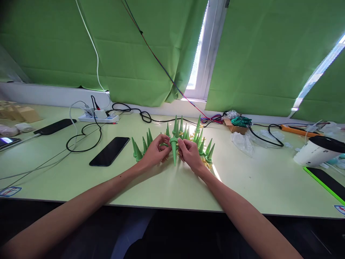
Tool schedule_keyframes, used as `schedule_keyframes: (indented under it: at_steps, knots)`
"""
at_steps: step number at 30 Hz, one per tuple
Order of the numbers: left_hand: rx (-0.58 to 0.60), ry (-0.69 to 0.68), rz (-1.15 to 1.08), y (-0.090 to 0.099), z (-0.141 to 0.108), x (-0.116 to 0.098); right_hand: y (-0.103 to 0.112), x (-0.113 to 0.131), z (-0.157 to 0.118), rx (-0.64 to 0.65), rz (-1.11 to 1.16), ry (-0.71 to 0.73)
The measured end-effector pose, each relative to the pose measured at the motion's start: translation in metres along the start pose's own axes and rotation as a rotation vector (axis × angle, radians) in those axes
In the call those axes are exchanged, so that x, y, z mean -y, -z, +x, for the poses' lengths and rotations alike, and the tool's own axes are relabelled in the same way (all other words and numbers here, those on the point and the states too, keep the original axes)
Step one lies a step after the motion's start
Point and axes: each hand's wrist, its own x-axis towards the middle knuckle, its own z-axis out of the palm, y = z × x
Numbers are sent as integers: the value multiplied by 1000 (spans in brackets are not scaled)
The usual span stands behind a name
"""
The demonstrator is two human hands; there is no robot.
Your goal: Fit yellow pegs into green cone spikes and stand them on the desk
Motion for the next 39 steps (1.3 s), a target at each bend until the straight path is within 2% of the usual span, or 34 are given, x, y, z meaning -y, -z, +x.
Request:
schedule_keyframes:
  at_steps: [5, 9, 21, 26, 30, 33, 39]
  knots:
    - [41, 146, -284, 1, 3, 0, 0, 0, 0, -6, -18, 13]
    - [142, 132, -387, 2, 2, -2, 0, 2, 0, 16, -42, -7]
    - [195, -47, -100, 1, -3, -2, 0, 2, 0, 51, -51, -32]
    - [121, -209, 142, 1, -7, 0, 0, 2, 0, 61, -46, -65]
    - [145, -321, 283, 1, -9, 0, 0, -1, 0, 77, -39, -72]
    - [142, -344, 319, 1, -8, 0, 1, -1, 0, 80, -29, -68]
    - [69, -287, 274, 0, -6, -1, 0, 0, -1, 85, -10, -65]
